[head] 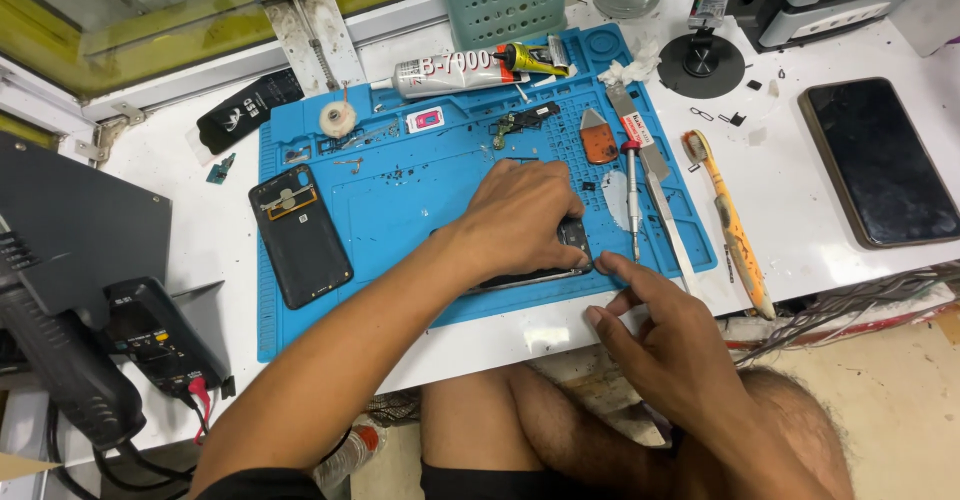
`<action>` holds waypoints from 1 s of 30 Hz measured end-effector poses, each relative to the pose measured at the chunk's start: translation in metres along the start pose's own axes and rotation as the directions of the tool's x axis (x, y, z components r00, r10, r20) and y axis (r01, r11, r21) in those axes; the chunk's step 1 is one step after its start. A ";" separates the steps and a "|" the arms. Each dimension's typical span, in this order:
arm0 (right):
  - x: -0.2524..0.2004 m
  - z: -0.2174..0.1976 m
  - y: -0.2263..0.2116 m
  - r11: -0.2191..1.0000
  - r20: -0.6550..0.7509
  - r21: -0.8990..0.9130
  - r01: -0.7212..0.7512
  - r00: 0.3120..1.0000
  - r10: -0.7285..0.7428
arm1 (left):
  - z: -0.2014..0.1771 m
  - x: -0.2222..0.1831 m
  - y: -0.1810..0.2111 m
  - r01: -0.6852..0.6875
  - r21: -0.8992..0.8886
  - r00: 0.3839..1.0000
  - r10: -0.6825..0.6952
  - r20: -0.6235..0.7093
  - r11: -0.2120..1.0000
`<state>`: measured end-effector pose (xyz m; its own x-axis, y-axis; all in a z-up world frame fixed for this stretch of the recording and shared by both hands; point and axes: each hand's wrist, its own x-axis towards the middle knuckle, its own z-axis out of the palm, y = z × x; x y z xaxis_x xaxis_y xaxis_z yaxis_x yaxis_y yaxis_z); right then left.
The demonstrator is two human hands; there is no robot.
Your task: Disassembling a mobile phone to inspect and repair internal components using a precision screwdriver
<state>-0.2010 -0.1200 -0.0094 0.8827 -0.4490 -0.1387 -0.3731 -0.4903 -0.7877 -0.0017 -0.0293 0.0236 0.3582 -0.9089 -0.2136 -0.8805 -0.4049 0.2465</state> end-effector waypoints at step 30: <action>0.004 -0.001 -0.002 0.998 0.029 -0.042 -0.055 0.998 0.056 | -0.011 0.015 0.007 0.030 0.014 0.995 -0.031 0.095 0.999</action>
<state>-0.1970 -0.1222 -0.0080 0.8683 -0.4541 -0.1998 -0.4326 -0.4958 -0.7530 0.0012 -0.0469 0.0326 0.3545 -0.8822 -0.3100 -0.8736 -0.4307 0.2265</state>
